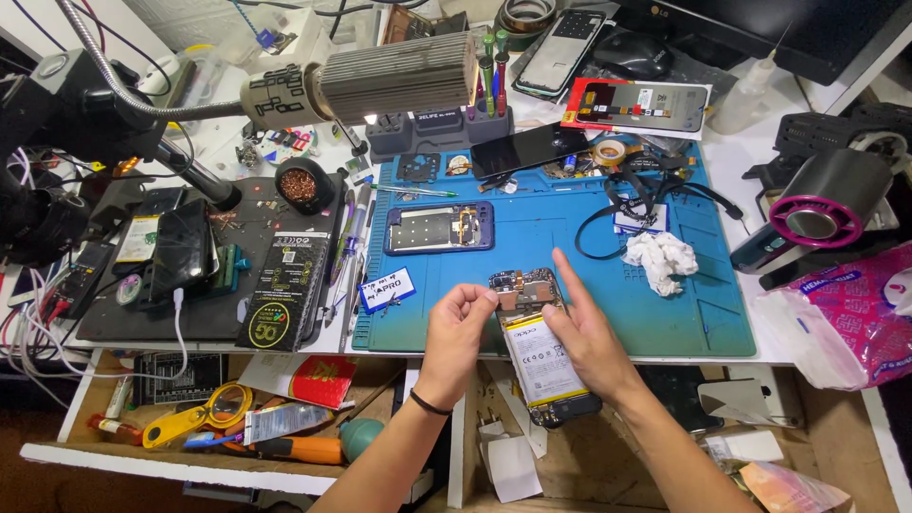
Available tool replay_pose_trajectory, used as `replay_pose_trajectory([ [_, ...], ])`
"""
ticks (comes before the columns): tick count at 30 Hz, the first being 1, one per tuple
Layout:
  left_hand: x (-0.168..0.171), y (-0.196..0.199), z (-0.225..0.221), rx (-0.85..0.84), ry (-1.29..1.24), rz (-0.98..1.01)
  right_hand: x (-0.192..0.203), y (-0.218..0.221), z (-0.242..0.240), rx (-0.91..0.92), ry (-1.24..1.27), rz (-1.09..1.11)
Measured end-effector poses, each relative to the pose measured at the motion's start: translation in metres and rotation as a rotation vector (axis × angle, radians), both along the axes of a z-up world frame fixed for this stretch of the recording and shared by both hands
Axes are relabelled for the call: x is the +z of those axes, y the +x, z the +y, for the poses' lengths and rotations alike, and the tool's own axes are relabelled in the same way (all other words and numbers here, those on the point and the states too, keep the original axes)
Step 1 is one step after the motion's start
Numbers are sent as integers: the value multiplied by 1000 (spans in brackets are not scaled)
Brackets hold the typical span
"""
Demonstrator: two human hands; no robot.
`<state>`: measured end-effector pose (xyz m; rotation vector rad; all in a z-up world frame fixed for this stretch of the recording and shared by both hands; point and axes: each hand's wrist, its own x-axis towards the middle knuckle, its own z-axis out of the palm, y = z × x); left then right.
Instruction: Repair a mobile phone by assembling components and applying adhesive.
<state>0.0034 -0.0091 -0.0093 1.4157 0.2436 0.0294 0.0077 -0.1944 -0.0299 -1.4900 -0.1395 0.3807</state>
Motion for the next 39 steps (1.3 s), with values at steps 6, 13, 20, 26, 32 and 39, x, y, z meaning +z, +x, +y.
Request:
replay_pose_trajectory([
  [6, -2, -1, 1, 36, -6, -2, -13, 3, 0, -2, 72, 7],
  [13, -4, -6, 1, 70, -15, -17, 25, -3, 6, 5, 24, 4],
  [20, -12, -6, -2, 98, -10, -34, 29, 1, 8, -36, 11, 20],
  [26, -17, -4, 1, 91, 13, -40, 16, 3, 7, -60, 30, 49],
  [32, -8, 0, 12, 108, 277, -286, 15, 4, 8, -78, 50, 25],
  [39, 44, 15, -7, -116, 1251, -868, 0, 7, -1, -81, -21, -59],
])
